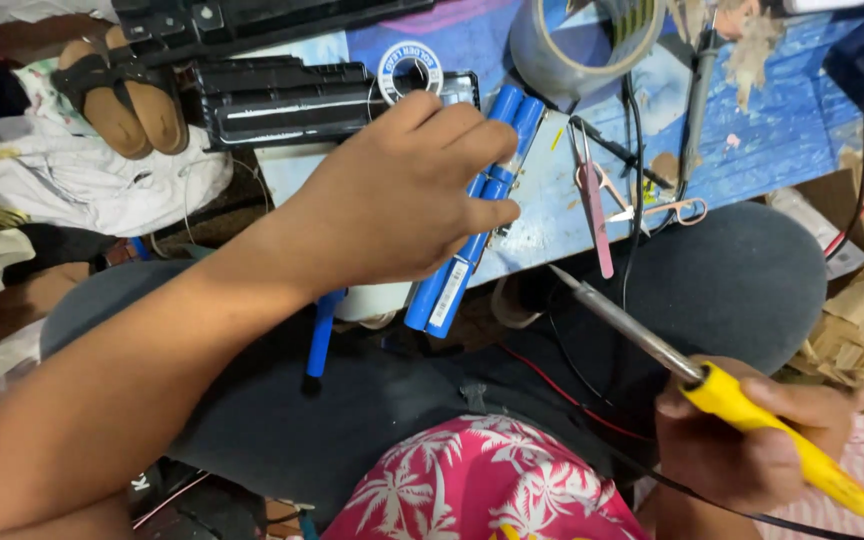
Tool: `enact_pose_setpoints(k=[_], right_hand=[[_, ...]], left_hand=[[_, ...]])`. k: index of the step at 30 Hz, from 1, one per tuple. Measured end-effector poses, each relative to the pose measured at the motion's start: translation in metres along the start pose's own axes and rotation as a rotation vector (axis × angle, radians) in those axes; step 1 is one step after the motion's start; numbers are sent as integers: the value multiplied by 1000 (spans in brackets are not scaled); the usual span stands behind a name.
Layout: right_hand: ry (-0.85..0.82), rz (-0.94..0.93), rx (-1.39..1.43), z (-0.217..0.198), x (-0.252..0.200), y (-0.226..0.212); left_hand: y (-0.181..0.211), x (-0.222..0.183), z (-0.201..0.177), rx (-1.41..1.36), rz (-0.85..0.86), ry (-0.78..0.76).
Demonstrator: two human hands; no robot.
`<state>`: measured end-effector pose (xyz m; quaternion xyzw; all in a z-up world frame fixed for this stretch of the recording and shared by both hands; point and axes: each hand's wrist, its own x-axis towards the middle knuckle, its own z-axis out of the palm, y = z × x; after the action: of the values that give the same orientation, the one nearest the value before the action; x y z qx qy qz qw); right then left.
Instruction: Soldering wires to lithium-ion battery cells and assembling them into a battery pack on a workbench.
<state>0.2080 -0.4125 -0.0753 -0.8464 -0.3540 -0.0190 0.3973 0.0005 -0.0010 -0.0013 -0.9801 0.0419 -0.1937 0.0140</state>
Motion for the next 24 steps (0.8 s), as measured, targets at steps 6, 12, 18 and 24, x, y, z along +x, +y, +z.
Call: enact_pose_setpoints(k=[6,12,18,24], right_hand=[[-1256,1212,2130,-38,88,-77],[-125,479,1027,-19,23,-54],[-56,336,1177,-6,25,-87],[26,377,1108,0,28,-86]], left_hand=[[1,0,-1,2,3,-51],[0,0,1,-42,-5,-82],[2,-1,-2,-47,-11,-118],[3,0,-3,-32,-10,-105]])
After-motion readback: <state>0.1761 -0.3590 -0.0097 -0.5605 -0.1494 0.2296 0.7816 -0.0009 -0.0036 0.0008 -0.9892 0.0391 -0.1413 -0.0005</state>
